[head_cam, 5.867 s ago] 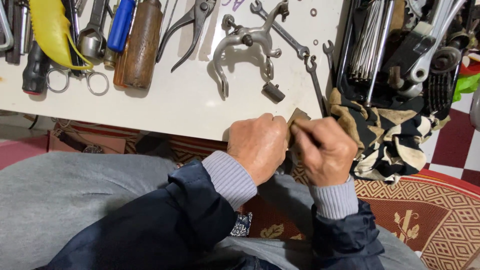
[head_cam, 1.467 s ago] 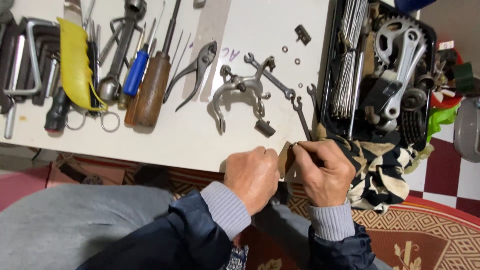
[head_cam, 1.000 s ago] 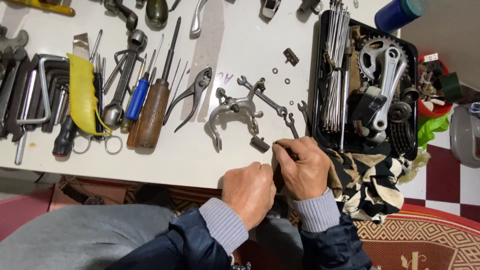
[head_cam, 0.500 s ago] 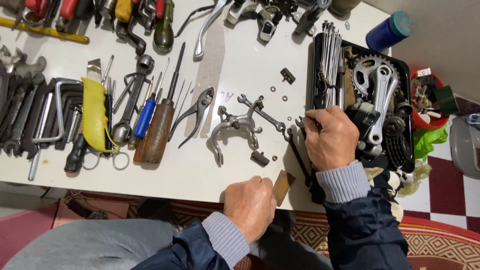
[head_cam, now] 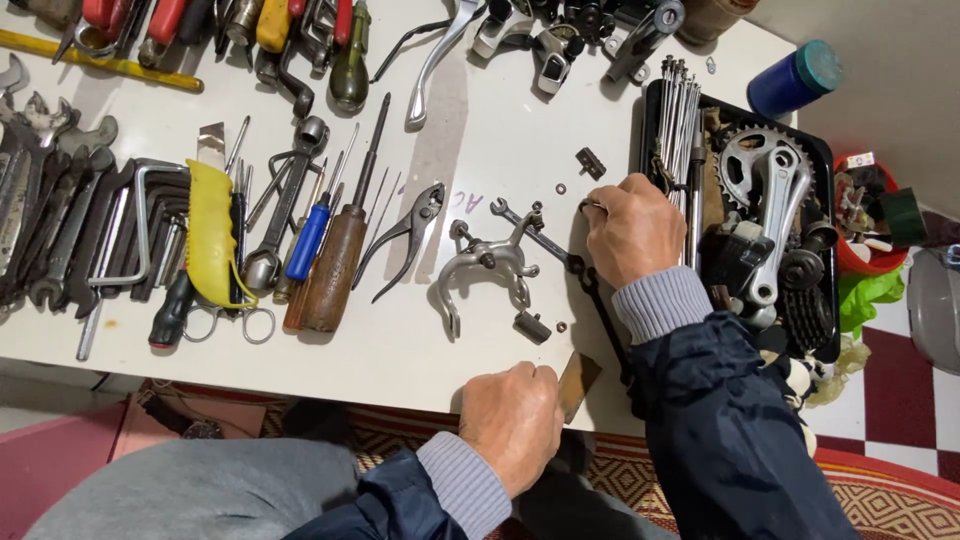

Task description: The person sits on a patterned floor mat and uses a small abrasive block to rub and clean a small metal part held in their left hand. The workspace is a white table cluttered with various tools and bicycle components. The person continues the rubbing motion on the metal part throughout the video.

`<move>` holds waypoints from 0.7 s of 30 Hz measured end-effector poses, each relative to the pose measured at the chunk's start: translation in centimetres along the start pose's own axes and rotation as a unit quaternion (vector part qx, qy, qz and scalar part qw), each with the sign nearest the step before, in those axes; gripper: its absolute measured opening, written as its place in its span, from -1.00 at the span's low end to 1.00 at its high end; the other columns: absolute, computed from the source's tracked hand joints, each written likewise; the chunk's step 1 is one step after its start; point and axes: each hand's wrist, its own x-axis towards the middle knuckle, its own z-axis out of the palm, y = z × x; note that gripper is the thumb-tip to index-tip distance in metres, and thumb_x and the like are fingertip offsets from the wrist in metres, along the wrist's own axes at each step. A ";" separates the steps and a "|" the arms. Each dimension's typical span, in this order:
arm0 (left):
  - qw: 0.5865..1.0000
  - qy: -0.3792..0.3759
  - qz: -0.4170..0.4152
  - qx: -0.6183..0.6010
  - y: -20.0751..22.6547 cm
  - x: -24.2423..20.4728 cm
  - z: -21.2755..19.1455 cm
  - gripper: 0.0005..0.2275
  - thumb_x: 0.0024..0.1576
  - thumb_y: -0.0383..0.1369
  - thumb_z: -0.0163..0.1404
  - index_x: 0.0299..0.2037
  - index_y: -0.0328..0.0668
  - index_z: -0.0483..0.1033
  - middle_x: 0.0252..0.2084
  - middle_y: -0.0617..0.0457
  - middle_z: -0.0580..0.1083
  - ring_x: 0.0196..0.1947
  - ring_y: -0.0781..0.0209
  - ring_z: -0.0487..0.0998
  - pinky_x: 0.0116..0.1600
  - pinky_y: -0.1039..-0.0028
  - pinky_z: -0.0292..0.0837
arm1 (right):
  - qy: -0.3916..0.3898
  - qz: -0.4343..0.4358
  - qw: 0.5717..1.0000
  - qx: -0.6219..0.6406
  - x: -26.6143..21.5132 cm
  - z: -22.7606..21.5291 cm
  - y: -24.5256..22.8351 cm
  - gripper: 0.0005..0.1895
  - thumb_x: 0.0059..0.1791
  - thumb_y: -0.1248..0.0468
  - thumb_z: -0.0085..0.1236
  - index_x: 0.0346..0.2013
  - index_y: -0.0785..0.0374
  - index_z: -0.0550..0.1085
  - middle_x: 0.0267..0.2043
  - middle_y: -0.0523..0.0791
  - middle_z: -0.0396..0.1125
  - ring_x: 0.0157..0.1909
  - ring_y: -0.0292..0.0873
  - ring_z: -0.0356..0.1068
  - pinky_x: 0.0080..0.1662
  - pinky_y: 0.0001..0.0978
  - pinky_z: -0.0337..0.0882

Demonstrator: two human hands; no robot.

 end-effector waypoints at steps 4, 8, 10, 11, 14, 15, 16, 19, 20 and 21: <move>0.999 0.022 0.004 0.035 0.4 -0.1 -1.1 -0.79 0.13 -0.27 0.11 -0.53 0.00 0.39 -0.58 0.16 0.35 -0.68 0.19 0.38 -0.66 0.34 0.21 | 0.021 -0.001 0.999 0.027 0.4 0.8 0.6 -0.91 -0.02 0.20 0.29 -0.27 -0.02 0.70 -0.33 -0.20 0.41 -0.42 -0.04 0.42 -0.50 -0.10 0.37; 1.000 0.010 -0.001 0.028 0.3 -0.1 -1.0 -0.83 0.13 -0.27 0.08 -0.47 0.00 0.40 -0.53 0.15 0.38 -0.62 0.14 0.44 -0.60 0.27 0.25 | -0.043 0.014 0.996 0.076 0.9 0.7 0.9 -0.90 -0.03 0.23 0.29 -0.27 0.10 0.68 -0.27 -0.15 0.46 -0.32 -0.07 0.47 -0.27 -0.19 0.48; 1.000 0.005 -0.004 0.009 0.3 0.0 -1.0 -0.85 0.12 -0.27 0.08 -0.45 -0.01 0.40 -0.50 0.13 0.39 -0.58 0.12 0.46 -0.56 0.23 0.28 | -0.033 -0.015 0.996 0.081 1.2 0.7 1.2 -0.91 -0.05 0.24 0.25 -0.32 0.11 0.67 -0.30 -0.17 0.45 -0.34 -0.10 0.46 -0.33 -0.23 0.45; 1.000 0.012 0.000 0.022 0.4 -0.1 -1.1 -0.83 0.11 -0.27 0.09 -0.47 -0.01 0.40 -0.53 0.14 0.38 -0.62 0.14 0.44 -0.61 0.27 0.25 | -0.065 0.009 0.995 0.076 1.4 0.2 0.9 -0.89 -0.06 0.23 0.23 -0.33 0.14 0.65 -0.28 -0.14 0.45 -0.30 -0.05 0.45 -0.27 -0.16 0.43; 0.999 0.016 0.007 0.030 0.1 -0.1 -0.5 -0.82 0.11 -0.29 0.09 -0.50 0.00 0.38 -0.55 0.15 0.35 -0.66 0.16 0.40 -0.64 0.30 0.21 | -0.086 0.025 0.994 0.067 1.5 0.0 0.6 -0.88 -0.07 0.21 0.23 -0.36 0.18 0.62 -0.28 -0.11 0.45 -0.26 0.00 0.45 -0.22 -0.07 0.42; 1.000 0.009 0.008 0.025 0.0 -0.1 -0.1 -0.82 0.12 -0.31 0.07 -0.50 0.01 0.36 -0.54 0.16 0.34 -0.65 0.16 0.39 -0.62 0.29 0.19 | -0.077 0.018 0.995 0.062 1.3 0.1 0.7 -0.87 -0.08 0.19 0.25 -0.37 0.18 0.61 -0.29 -0.11 0.45 -0.27 0.00 0.45 -0.22 -0.06 0.43; 1.000 0.008 0.008 0.024 0.2 0.0 -0.8 -0.82 0.12 -0.31 0.07 -0.50 0.01 0.36 -0.54 0.16 0.34 -0.65 0.16 0.39 -0.62 0.29 0.19 | -0.078 0.018 0.995 0.062 1.1 -0.8 0.3 -0.87 -0.08 0.19 0.25 -0.37 0.18 0.61 -0.29 -0.11 0.45 -0.27 0.00 0.45 -0.22 -0.06 0.43; 0.999 0.043 0.007 0.023 0.7 -0.2 -2.4 -0.83 0.04 -0.26 0.13 -0.51 0.00 0.41 -0.54 0.08 0.40 -0.67 -0.06 0.46 -0.68 0.16 0.26 | -0.108 0.045 0.987 0.115 -1.1 -3.1 -0.8 -0.85 -0.08 0.21 0.19 -0.38 0.21 0.61 -0.28 -0.05 0.46 -0.23 0.00 0.44 -0.09 -0.07 0.38; 0.999 0.026 -0.007 0.019 0.7 -0.2 -2.7 -0.85 0.04 -0.23 0.11 -0.47 -0.01 0.46 -0.50 0.05 0.45 -0.62 -0.10 0.51 -0.63 0.12 0.33 | -0.080 0.023 0.988 0.132 -2.4 -4.0 -1.1 -0.84 -0.09 0.18 0.19 -0.40 0.19 0.60 -0.33 -0.07 0.44 -0.29 -0.02 0.41 -0.14 -0.11 0.34; 1.000 0.008 -0.021 0.013 0.9 -0.1 -2.9 -0.85 0.05 -0.20 0.09 -0.43 -0.02 0.51 -0.45 0.01 0.50 -0.56 -0.14 0.56 -0.58 0.07 0.40 | -0.054 0.001 0.988 0.147 -3.6 -4.9 -1.3 -0.84 -0.10 0.15 0.19 -0.42 0.16 0.58 -0.38 -0.08 0.41 -0.36 -0.05 0.37 -0.19 -0.15 0.30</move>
